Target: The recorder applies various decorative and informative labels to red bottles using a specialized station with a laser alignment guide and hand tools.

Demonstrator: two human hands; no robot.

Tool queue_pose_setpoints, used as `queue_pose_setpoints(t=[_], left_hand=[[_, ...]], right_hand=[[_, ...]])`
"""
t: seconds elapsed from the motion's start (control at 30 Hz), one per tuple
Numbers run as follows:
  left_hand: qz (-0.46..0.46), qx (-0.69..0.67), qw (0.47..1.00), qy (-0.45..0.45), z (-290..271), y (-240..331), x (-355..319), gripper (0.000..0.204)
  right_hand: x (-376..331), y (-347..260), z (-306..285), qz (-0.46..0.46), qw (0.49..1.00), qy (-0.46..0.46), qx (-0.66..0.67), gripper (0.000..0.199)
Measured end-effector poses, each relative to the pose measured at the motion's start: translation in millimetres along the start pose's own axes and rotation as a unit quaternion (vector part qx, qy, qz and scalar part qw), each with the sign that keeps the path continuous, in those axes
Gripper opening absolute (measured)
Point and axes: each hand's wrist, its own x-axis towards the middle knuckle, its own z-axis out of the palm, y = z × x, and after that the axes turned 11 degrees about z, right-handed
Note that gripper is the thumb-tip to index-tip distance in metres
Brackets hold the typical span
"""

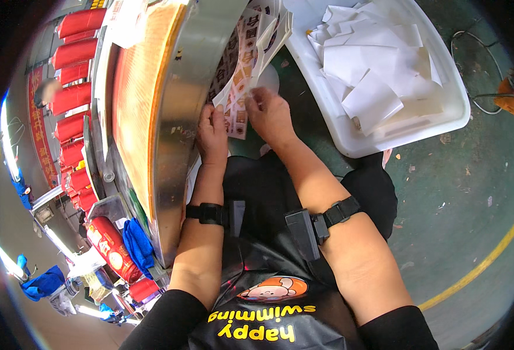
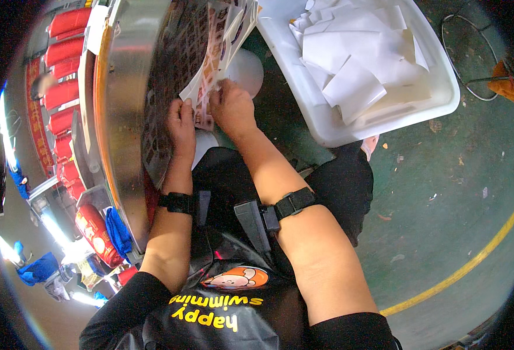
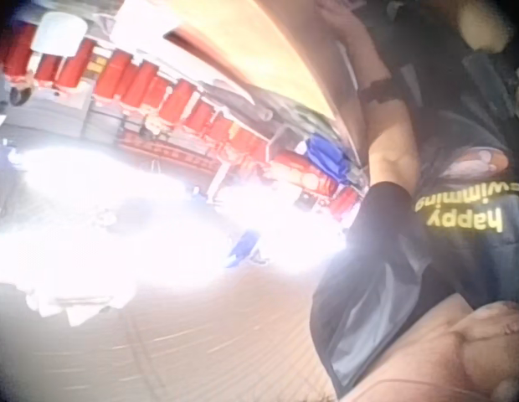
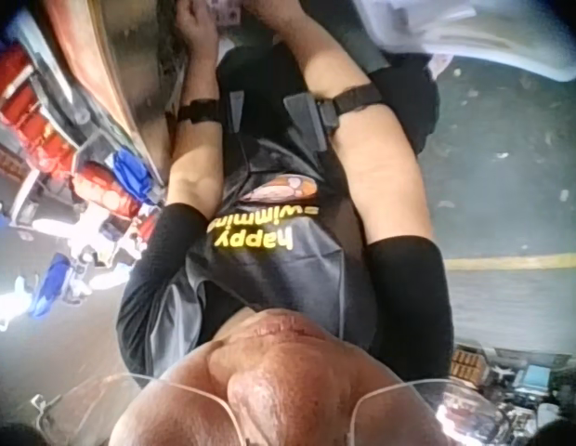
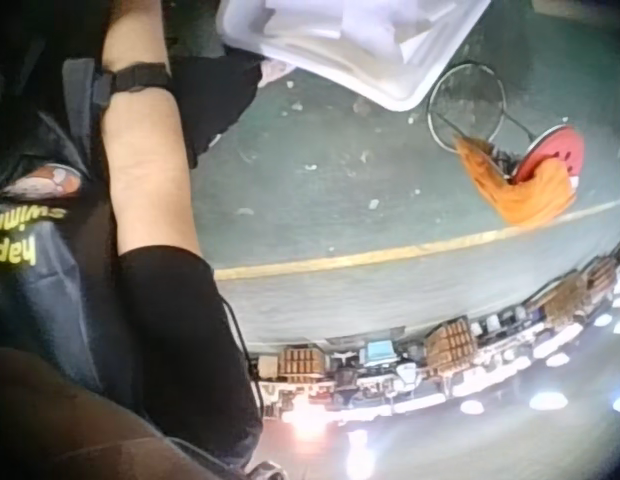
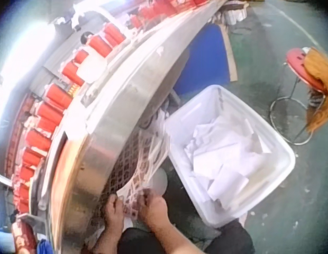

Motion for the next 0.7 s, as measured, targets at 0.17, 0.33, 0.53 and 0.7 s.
queue_pose_setpoints(t=[0.17, 0.33, 0.53, 0.7], left_hand=[[-0.087, -0.149, 0.984, 0.038, -6.2, 32.0, -7.9, 0.021], [-0.093, -0.232, 0.967, 0.044, -14.1, 29.0, -14.0, 0.019], [0.024, -0.143, 0.989, -0.010, -16.5, 41.2, -33.4, 0.021], [-0.011, -0.270, 0.961, -0.056, -22.7, 45.4, -34.5, 0.023]], right_hand=[[3.0, -6.5, -5.3, -0.059, 0.990, 0.116, 0.055, 0.019], [-2.3, -21.4, -15.6, 0.089, 0.990, -0.065, 0.092, 0.034], [2.3, -16.0, -13.5, 0.176, 0.953, -0.164, 0.183, 0.043], [-1.4, -22.9, -25.5, 0.241, 0.884, -0.273, 0.295, 0.045]])
